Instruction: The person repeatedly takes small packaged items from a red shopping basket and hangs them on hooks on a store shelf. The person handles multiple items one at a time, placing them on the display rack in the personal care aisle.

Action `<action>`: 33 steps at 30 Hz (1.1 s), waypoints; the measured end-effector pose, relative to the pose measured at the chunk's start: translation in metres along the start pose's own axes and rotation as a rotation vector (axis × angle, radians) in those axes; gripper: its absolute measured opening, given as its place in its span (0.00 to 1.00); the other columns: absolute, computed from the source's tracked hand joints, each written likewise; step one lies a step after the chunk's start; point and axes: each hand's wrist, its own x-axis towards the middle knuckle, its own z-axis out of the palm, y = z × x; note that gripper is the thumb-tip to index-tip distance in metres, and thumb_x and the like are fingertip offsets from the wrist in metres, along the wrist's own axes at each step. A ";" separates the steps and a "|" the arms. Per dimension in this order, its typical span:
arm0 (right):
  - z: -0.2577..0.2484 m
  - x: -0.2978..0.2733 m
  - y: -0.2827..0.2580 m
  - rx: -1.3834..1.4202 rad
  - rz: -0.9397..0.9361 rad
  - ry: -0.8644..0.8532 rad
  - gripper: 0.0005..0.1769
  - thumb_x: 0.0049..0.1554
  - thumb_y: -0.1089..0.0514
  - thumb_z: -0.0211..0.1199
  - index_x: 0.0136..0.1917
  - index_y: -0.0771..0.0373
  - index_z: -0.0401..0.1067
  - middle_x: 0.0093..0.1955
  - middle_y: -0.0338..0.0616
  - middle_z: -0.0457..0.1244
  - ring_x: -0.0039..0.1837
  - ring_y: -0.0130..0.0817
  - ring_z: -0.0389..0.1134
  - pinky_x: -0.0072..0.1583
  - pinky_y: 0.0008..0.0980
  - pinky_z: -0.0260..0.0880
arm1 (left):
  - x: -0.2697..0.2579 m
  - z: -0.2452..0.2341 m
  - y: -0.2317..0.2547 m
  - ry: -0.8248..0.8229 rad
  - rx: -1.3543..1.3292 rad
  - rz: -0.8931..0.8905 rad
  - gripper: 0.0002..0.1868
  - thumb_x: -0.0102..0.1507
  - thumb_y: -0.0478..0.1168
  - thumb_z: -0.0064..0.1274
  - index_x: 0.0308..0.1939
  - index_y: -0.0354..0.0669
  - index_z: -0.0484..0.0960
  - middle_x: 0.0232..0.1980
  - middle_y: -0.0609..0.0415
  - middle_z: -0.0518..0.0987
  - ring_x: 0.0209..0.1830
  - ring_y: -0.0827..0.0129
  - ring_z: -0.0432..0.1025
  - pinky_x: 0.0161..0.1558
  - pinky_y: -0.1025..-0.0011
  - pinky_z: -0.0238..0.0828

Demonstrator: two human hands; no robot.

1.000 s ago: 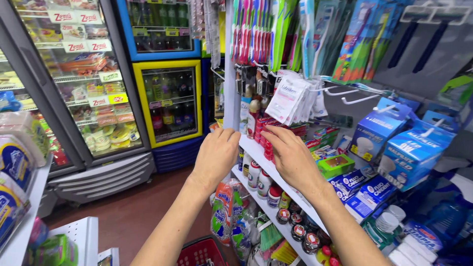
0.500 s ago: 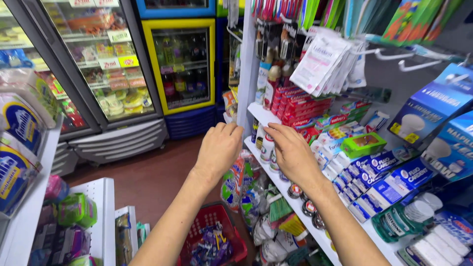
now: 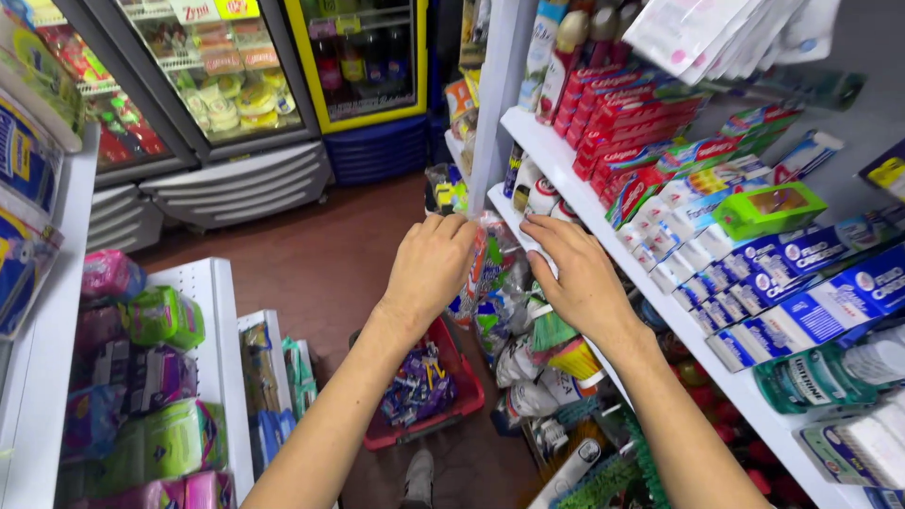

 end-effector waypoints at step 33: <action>0.251 -0.129 0.042 0.277 0.315 -0.449 0.16 0.62 0.66 0.58 0.62 0.62 0.77 0.62 0.51 0.69 0.67 0.51 0.68 0.65 0.46 0.67 | -0.258 0.168 -0.042 -0.492 -0.237 -0.400 0.11 0.64 0.37 0.56 0.50 0.47 0.85 0.46 0.51 0.83 0.47 0.59 0.78 0.46 0.67 0.75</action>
